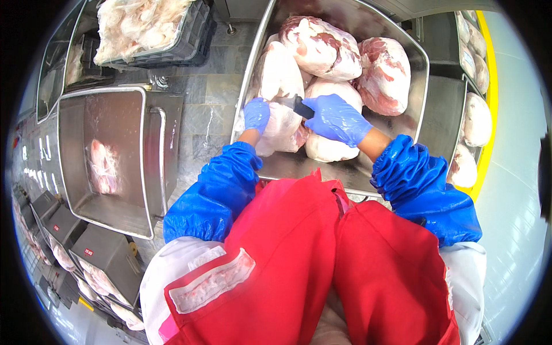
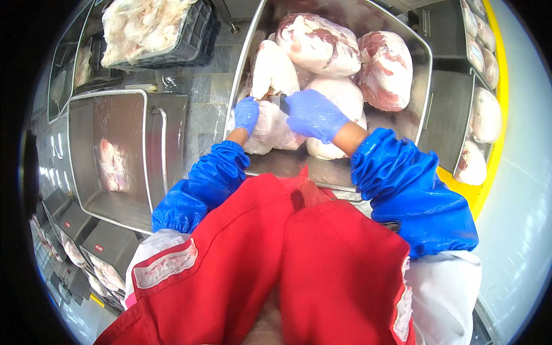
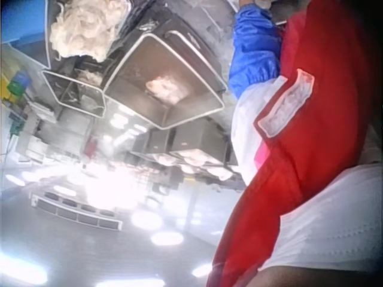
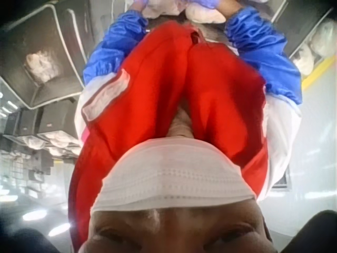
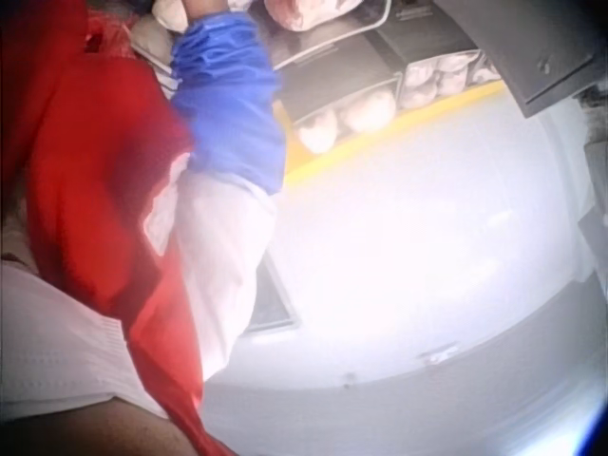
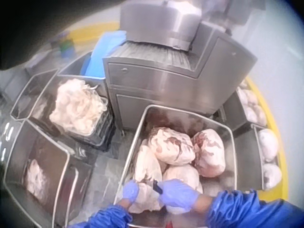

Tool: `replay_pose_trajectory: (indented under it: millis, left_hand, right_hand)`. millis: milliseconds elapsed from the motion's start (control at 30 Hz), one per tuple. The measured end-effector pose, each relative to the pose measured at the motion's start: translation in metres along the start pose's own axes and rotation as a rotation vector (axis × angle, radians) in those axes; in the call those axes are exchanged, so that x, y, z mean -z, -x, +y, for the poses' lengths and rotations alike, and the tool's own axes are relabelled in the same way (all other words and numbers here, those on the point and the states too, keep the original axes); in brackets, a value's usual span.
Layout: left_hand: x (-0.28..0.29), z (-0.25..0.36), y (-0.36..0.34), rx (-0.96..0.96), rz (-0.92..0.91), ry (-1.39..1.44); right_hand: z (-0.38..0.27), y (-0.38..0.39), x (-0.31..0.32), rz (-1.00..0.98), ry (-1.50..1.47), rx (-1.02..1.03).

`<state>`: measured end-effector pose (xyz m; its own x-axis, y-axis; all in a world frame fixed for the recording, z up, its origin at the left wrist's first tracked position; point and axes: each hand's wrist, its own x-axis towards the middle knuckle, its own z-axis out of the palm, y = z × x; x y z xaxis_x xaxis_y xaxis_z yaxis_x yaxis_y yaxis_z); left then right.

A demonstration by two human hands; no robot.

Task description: The person washes a large piece of meat in a water-filled tray, then uses a knife to trim fat and connective tissue from the meat. The trimmed pieces are placed into a separate container. The person repeats this process with multiple pieces of meat.

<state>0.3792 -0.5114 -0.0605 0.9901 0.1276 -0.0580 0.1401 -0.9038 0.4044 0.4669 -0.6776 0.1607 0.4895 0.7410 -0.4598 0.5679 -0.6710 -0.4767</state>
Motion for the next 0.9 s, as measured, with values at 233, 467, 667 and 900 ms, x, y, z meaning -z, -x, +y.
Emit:
replay_pose_trajectory:
  millis: [233,467,667,900]
  left_hand:
    - [-0.012,-0.007,0.001,0.142,0.012,0.157]
    - [-0.015,-0.008,0.002,0.136,0.062,0.33]
    - [-0.03,-0.023,0.002,0.125,0.017,0.273]
    - [-0.022,-0.008,0.005,0.308,0.061,0.499]
  right_hand:
    - [0.076,0.039,-0.025,0.015,-0.475,-0.014]
    - [0.081,0.052,-0.024,-0.091,-0.519,-0.215]
    - [-0.001,0.039,0.035,-0.044,0.227,0.081]
    - [-0.031,0.036,0.065,-0.039,0.25,0.094]
